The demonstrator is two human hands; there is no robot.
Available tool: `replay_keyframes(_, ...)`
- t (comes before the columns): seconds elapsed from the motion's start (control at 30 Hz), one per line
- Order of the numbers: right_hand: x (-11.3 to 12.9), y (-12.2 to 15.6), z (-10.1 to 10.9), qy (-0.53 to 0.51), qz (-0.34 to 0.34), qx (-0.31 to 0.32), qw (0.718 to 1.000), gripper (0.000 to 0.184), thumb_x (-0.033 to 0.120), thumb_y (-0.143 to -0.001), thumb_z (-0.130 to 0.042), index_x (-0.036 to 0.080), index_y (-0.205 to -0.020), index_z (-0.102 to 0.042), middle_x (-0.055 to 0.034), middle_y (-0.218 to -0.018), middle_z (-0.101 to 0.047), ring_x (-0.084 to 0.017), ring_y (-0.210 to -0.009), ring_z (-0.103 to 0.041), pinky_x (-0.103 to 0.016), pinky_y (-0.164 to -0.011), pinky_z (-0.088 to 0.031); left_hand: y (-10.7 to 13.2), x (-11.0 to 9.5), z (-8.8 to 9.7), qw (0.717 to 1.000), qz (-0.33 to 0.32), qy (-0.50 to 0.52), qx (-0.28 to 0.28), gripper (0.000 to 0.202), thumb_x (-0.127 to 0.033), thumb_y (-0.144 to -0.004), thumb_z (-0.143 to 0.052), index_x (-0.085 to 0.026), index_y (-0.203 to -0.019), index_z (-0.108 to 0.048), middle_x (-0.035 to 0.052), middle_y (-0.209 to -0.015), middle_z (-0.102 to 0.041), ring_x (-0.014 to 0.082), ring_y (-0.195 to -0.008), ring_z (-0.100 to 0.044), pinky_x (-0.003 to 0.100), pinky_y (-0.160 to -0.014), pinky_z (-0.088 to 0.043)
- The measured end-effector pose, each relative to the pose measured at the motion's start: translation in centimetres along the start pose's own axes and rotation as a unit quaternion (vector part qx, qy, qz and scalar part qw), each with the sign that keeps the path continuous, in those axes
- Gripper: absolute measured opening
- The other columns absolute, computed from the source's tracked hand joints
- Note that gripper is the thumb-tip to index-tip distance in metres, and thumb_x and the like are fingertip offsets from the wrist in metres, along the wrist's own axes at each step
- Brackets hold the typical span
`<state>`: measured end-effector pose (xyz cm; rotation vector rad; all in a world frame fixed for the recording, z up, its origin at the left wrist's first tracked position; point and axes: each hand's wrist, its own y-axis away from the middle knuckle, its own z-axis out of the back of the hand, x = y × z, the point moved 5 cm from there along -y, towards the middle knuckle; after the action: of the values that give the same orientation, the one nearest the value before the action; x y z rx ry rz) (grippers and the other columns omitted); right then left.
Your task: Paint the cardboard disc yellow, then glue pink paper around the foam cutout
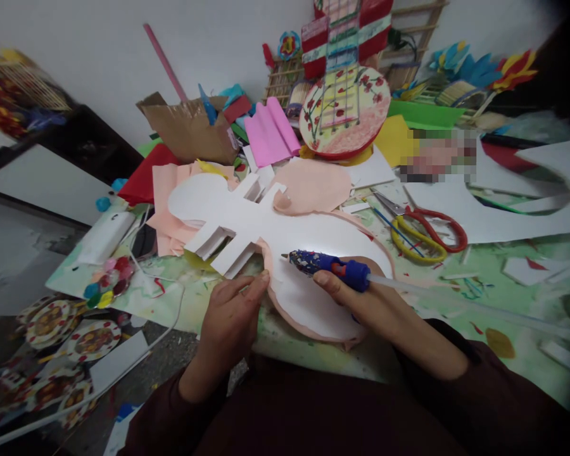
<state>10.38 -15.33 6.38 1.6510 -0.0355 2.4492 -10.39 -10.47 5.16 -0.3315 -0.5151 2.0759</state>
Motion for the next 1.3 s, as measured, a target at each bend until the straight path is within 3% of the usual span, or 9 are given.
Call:
replay_keyframes(0.23,-0.4,0.3,0.1,0.010,0.004,-0.014,1.000,0.051,0.066,-0.084,-0.054,0.021,-0.060,-0.050,0.0026,-0.053,-0.051,-0.011,-0.051,-0.045,-0.026,-0.047,-0.031,0.6,-1.3,0.2,1.000,-0.008,0.010,-0.025,0.047,-0.004,-0.089,-0.049,-0.018,-0.134,-0.049,0.0076,-0.100,-0.072,0.0217,-0.093,-0.065,0.035,-0.080,-0.046)
replay_keyframes(0.5,0.3,1.8,-0.2,0.081,0.035,0.016,0.996,0.049,0.062,-0.088,-0.050,0.021,-0.061,-0.056,-0.0006,-0.058,-0.057,-0.015,-0.053,-0.047,-0.031,-0.050,-0.031,1.8,-2.0,-0.2,0.990,0.101,0.014,-0.098,0.032,-0.014,-0.090,-0.058,-0.020,-0.122,-0.059,0.0051,-0.093,-0.072,0.0198,-0.086,-0.066,0.031,-0.076,-0.052)
replay_keyframes(0.8,0.4,2.0,-0.5,0.107,0.013,0.089,0.990,0.048,0.061,-0.089,-0.050,0.020,-0.064,-0.058,-0.0009,-0.060,-0.058,-0.016,-0.054,-0.048,-0.031,-0.049,-0.033,1.6,-2.3,-0.7,0.989,0.083,0.032,-0.114,0.035,-0.011,-0.089,-0.057,-0.018,-0.123,-0.058,0.0079,-0.096,-0.073,0.0210,-0.089,-0.067,0.033,-0.077,-0.052)
replay_keyframes(1.07,0.6,1.6,-0.9,0.115,0.010,0.084,0.990,0.048,0.062,-0.087,-0.051,0.020,-0.069,-0.065,-0.0025,-0.065,-0.062,-0.016,-0.056,-0.049,-0.032,-0.051,-0.034,1.3,-2.2,-0.7,0.990,0.097,0.017,-0.104,0.024,-0.012,-0.089,-0.056,-0.019,-0.111,-0.061,0.0076,-0.094,-0.074,0.0204,-0.087,-0.067,0.033,-0.076,-0.051)
replay_keyframes(1.3,0.8,1.0,-1.5,0.124,-0.015,0.100,0.987,0.055,0.070,-0.084,-0.048,0.022,-0.061,-0.056,-0.0015,-0.059,-0.056,-0.016,-0.054,-0.042,-0.033,-0.051,-0.031,1.2,-2.2,-0.5,0.987,0.074,0.025,-0.138,0.025,-0.009,-0.088,-0.058,-0.021,-0.110,-0.060,0.0054,-0.093,-0.075,0.0187,-0.081,-0.068,0.031,-0.072,-0.051)
